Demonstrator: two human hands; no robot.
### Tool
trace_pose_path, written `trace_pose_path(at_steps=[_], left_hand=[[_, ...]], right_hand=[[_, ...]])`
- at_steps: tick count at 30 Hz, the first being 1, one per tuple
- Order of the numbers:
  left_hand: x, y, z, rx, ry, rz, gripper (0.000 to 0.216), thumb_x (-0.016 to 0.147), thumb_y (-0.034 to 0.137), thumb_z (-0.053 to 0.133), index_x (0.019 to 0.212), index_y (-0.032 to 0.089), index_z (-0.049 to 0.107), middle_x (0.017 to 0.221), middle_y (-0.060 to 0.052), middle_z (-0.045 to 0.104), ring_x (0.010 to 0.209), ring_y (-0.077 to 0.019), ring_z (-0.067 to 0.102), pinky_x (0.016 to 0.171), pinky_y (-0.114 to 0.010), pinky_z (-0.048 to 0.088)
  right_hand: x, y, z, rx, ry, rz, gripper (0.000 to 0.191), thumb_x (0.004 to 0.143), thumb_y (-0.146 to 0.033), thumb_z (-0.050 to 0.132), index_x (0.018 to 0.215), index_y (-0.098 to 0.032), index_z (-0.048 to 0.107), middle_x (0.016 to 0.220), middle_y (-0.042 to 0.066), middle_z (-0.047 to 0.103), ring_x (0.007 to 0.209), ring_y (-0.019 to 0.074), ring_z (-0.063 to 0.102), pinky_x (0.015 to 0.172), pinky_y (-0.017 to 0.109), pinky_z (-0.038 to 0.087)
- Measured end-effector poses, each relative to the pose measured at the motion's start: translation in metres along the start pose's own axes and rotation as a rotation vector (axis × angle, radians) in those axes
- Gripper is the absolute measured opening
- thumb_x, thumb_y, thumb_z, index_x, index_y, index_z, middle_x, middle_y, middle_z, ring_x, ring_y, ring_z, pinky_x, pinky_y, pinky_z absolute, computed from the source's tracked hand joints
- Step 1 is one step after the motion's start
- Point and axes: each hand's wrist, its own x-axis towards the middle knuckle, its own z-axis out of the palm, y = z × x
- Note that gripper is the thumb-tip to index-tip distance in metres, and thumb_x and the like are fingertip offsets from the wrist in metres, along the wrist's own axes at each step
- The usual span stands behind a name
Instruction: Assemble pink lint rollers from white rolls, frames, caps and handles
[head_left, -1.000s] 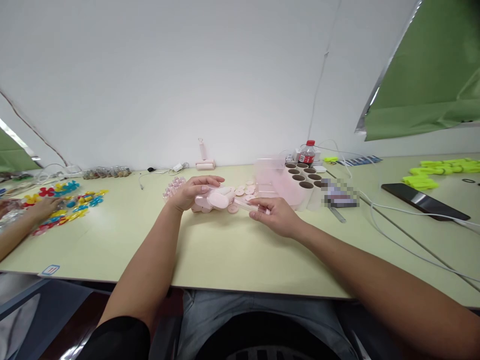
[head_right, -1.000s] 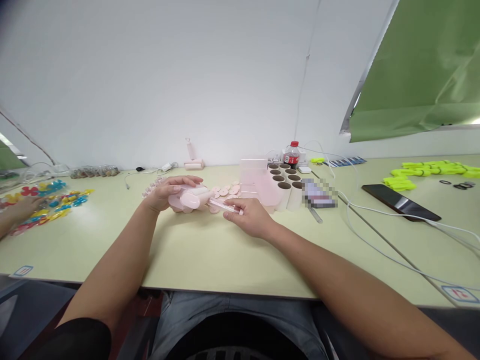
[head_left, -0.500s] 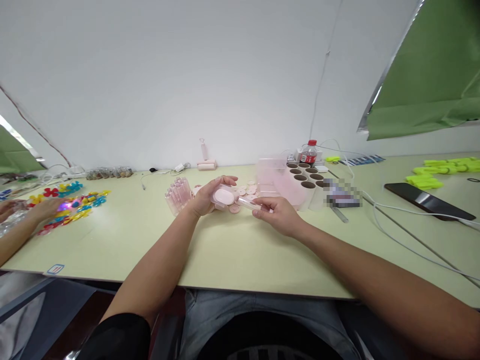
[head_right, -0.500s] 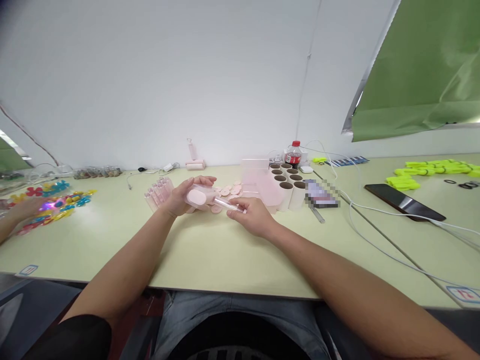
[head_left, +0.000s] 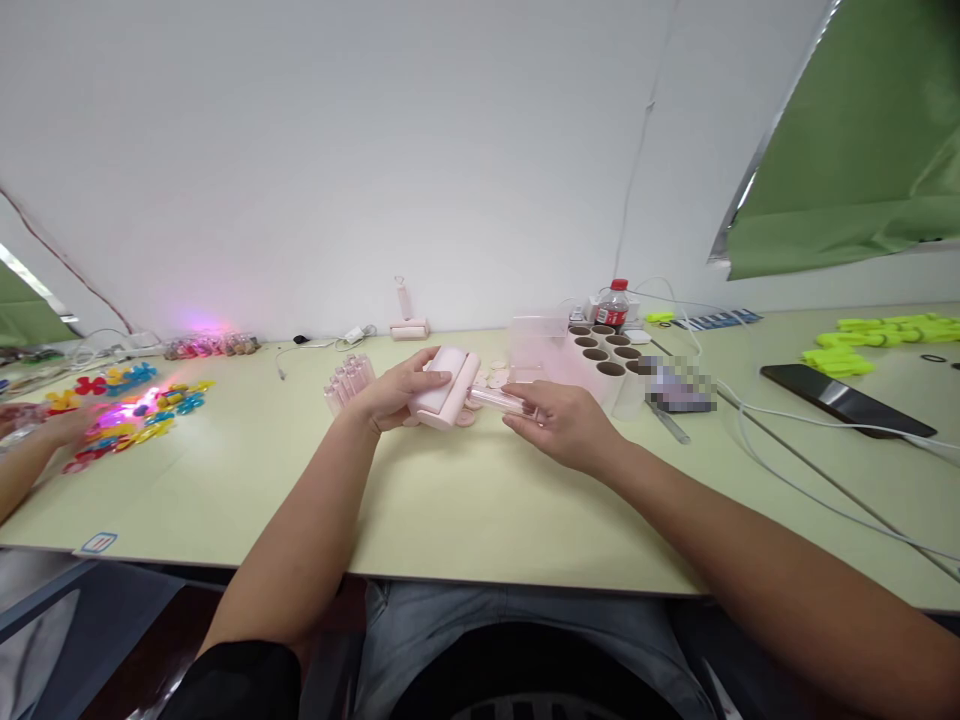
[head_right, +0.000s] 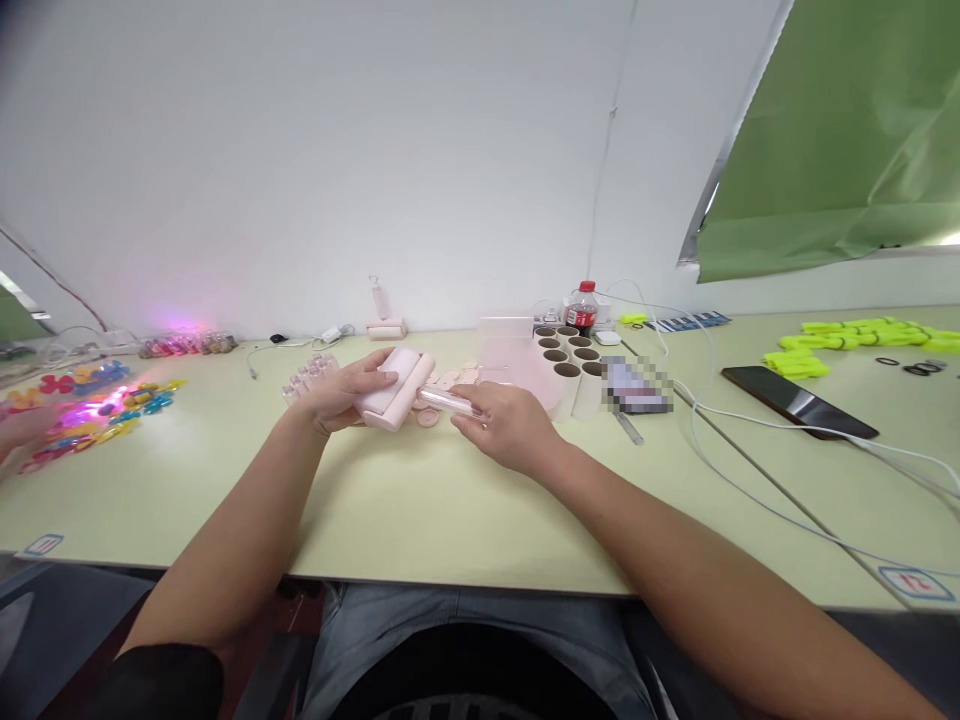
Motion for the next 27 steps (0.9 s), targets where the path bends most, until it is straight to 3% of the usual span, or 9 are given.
trace_pose_path(at_steps=[4,7,9,11,19,27], left_hand=[[0.0,0.0,-0.002,0.016,0.031,0.112,0.066,0.069,0.029,0.077,0.128,0.024,0.048,0.1,-0.007,0.066,0.079,-0.0235,0.067,0.063,-0.031,0.051],[0.0,0.001,-0.007,0.041,0.126,0.219,0.071,0.067,0.032,0.077,0.131,0.024,0.048,0.105,-0.006,0.064,0.085,-0.023,0.066,0.07,-0.032,0.052],[0.001,0.001,-0.011,0.064,0.151,0.264,0.075,0.066,0.034,0.077,0.134,0.025,0.047,0.107,-0.005,0.064,0.084,-0.0215,0.065,0.072,-0.032,0.051],[0.002,0.0,-0.012,0.071,0.136,0.272,0.078,0.065,0.035,0.077,0.136,0.026,0.046,0.106,-0.005,0.064,0.082,-0.0207,0.064,0.07,-0.031,0.05],[0.006,-0.007,-0.008,0.077,0.066,0.297,0.069,0.069,0.032,0.076,0.131,0.026,0.046,0.094,-0.002,0.06,0.074,-0.017,0.06,0.061,-0.025,0.046],[0.008,-0.01,-0.008,0.138,0.065,0.335,0.069,0.071,0.036,0.074,0.133,0.029,0.045,0.1,-0.002,0.058,0.078,-0.0169,0.057,0.061,-0.024,0.043]], right_hand=[[0.003,0.006,-0.001,0.274,0.034,0.163,0.046,0.084,-0.049,0.059,0.118,-0.017,0.065,0.083,0.006,0.069,0.062,0.016,0.058,0.059,0.029,0.046],[0.007,0.012,-0.004,0.39,0.054,0.258,0.047,0.089,-0.058,0.049,0.09,-0.016,0.068,0.071,0.004,0.065,0.051,0.0122,0.051,0.051,0.026,0.04],[0.008,0.013,-0.006,0.352,0.05,0.273,0.056,0.089,-0.065,0.043,0.068,-0.017,0.062,0.062,0.003,0.061,0.049,0.0114,0.048,0.049,0.025,0.037],[0.009,0.013,-0.007,0.337,0.058,0.283,0.062,0.088,-0.07,0.04,0.059,-0.018,0.056,0.056,0.003,0.057,0.048,0.0113,0.046,0.048,0.025,0.035],[0.008,0.012,-0.001,0.693,0.022,0.486,0.059,0.08,-0.074,0.051,0.062,-0.018,0.054,0.039,-0.003,0.044,0.033,0.0094,0.039,0.035,0.024,0.031],[0.011,0.008,-0.002,0.855,0.035,0.639,0.054,0.077,-0.068,0.061,0.058,-0.018,0.054,0.037,-0.004,0.039,0.033,0.0075,0.032,0.031,0.023,0.034]])
